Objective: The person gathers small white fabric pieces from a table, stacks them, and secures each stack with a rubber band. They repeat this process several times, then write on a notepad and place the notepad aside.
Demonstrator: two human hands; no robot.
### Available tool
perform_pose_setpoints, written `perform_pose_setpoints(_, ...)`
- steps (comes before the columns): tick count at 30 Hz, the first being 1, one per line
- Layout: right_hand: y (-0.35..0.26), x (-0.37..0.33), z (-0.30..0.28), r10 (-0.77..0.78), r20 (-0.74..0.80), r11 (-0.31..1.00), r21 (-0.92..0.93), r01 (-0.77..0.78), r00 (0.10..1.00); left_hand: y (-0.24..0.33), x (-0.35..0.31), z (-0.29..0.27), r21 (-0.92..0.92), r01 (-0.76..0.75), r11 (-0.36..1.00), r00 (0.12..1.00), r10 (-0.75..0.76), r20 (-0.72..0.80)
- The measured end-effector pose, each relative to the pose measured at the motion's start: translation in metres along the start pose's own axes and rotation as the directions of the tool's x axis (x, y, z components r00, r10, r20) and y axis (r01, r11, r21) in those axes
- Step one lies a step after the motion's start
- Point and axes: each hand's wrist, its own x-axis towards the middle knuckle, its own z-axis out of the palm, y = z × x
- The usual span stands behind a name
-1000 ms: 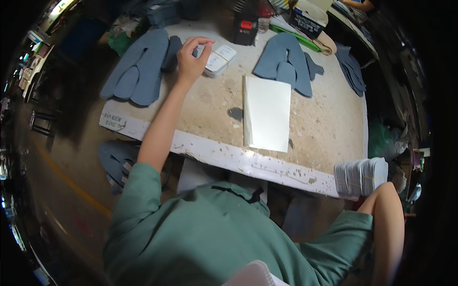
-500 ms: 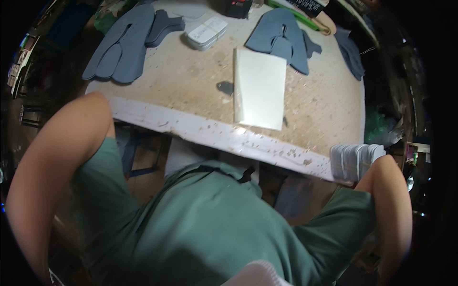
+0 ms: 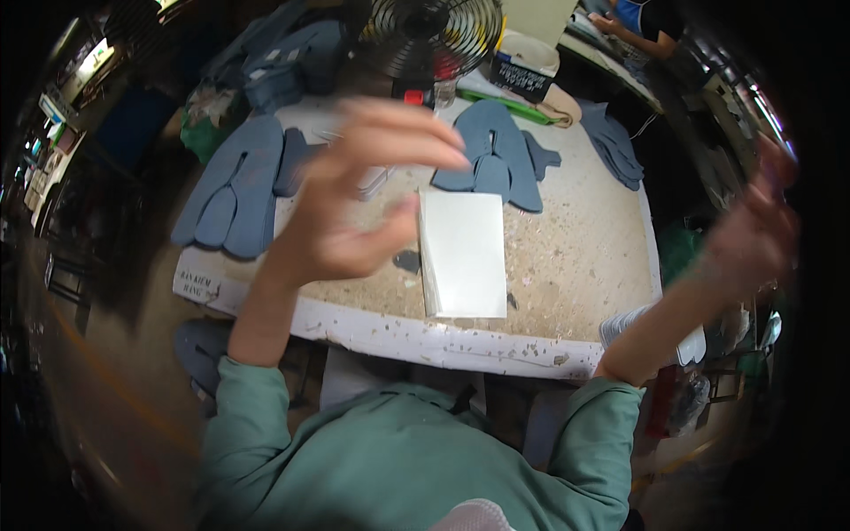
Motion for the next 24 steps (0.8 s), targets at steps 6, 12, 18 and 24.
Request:
perform_pose_setpoints(6, 0.201, -0.064, 0.038, 0.453, 0.359, 0.765, -0.626, -0.150, 0.816, -0.070, -0.064, 0.084, 0.449, 0.140, 0.883, 0.571, -0.442, 0.692)
perform_pose_setpoints(12, 0.328, -0.108, 0.070, 0.586, 0.458, 0.500, -0.854, 0.148, 0.668, -0.082, -0.080, 0.096, 0.168, 0.179, 0.969, 0.770, -0.245, 0.590)
perform_pose_setpoints(18, 0.385, -0.125, 0.098, 0.840, 0.360, 0.330, -0.933, 0.146, 0.405, -0.074, -0.085, 0.112, 0.072, 0.073, 0.995, 0.878, -0.098, 0.469)
perform_pose_setpoints(24, 0.398, -0.124, 0.100, 0.816, 0.381, 0.349, -0.924, 0.154, 0.434, -0.070, -0.093, 0.122, 0.036, 0.086, 0.996, 0.879, -0.093, 0.468)
